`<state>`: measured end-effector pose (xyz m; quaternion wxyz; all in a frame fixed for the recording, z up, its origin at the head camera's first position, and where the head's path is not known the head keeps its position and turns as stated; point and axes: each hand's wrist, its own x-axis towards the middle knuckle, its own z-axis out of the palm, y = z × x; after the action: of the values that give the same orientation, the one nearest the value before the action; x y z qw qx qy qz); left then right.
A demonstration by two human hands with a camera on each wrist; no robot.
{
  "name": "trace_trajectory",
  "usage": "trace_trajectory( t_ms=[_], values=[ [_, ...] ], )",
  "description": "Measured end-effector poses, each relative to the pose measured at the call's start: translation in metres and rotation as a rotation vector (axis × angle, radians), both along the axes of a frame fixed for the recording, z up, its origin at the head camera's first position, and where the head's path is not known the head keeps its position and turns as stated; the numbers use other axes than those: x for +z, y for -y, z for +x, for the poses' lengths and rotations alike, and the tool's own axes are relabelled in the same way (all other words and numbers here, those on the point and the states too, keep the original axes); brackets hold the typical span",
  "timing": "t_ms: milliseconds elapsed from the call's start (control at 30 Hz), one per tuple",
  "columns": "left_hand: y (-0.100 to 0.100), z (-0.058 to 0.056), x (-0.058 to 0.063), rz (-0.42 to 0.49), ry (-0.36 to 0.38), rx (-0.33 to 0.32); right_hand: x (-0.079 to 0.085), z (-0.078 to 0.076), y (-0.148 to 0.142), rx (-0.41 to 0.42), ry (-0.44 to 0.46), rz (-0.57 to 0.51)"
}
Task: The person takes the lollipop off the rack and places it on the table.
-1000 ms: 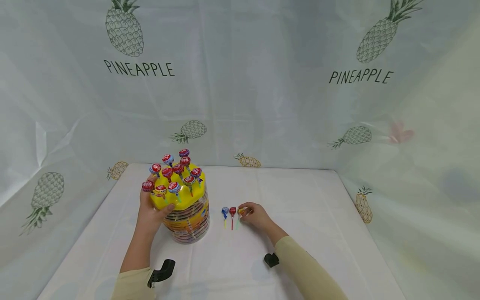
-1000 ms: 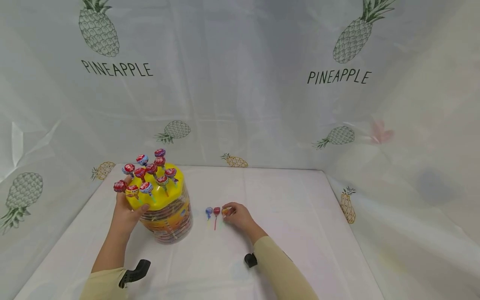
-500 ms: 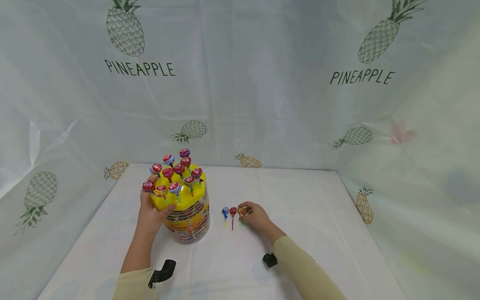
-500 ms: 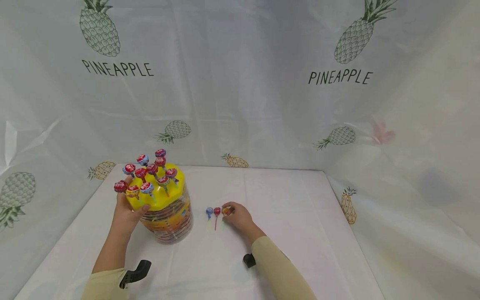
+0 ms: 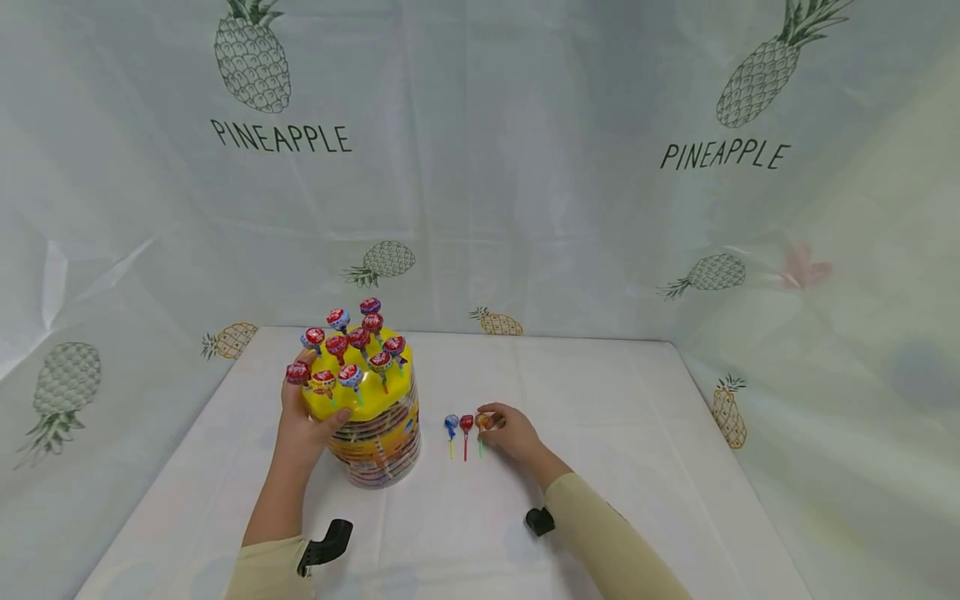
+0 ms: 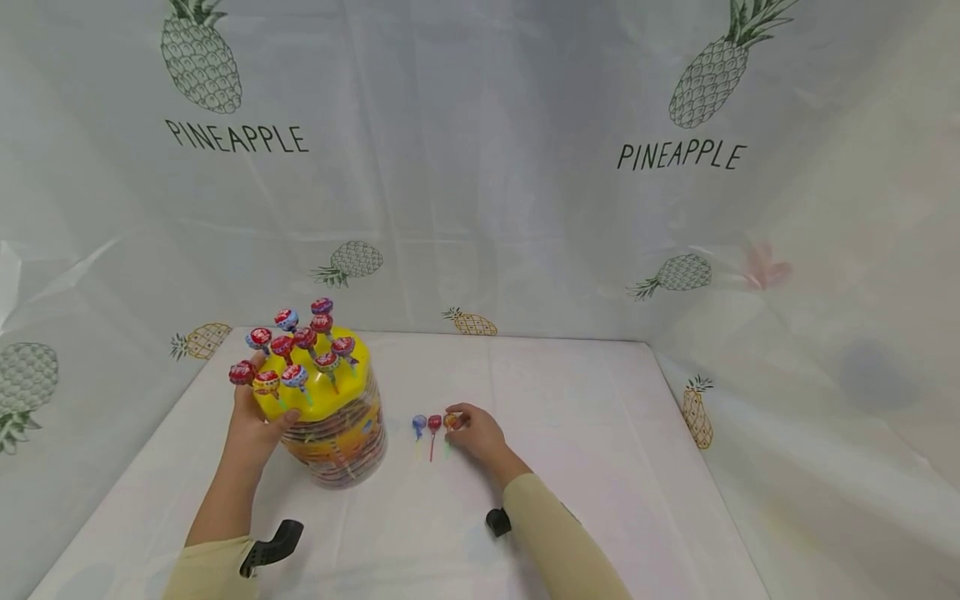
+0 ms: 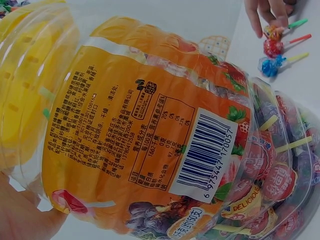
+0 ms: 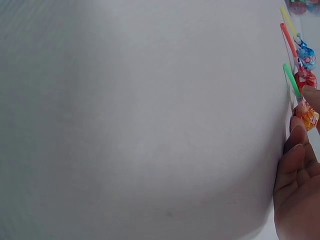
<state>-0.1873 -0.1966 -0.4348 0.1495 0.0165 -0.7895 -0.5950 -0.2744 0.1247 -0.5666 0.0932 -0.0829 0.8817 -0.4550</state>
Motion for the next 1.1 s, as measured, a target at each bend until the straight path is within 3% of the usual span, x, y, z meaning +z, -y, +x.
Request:
trace_trajectory(
  t_ms=[333, 500, 633, 800, 1100],
  values=[
    [0.001, -0.001, -0.001, 0.007, 0.009, 0.004, 0.002, 0.000, -0.001, 0.009, -0.011, -0.021],
    [0.001, -0.001, -0.001, 0.023, 0.027, -0.006, 0.015, 0.001, -0.007, -0.005, -0.008, -0.054],
    [0.002, 0.000, 0.000, 0.012, 0.041, -0.001, 0.041, -0.001, -0.008, -0.020, -0.030, -0.128],
    [0.003, 0.001, 0.002, 0.007, 0.074, 0.011, 0.084, -0.003, 0.000, 0.003, -0.097, -0.305],
    [0.002, 0.000, 0.000, 0.015, 0.020, -0.010, 0.147, 0.013, 0.028, 0.153, -0.099, -0.552]
  ],
)
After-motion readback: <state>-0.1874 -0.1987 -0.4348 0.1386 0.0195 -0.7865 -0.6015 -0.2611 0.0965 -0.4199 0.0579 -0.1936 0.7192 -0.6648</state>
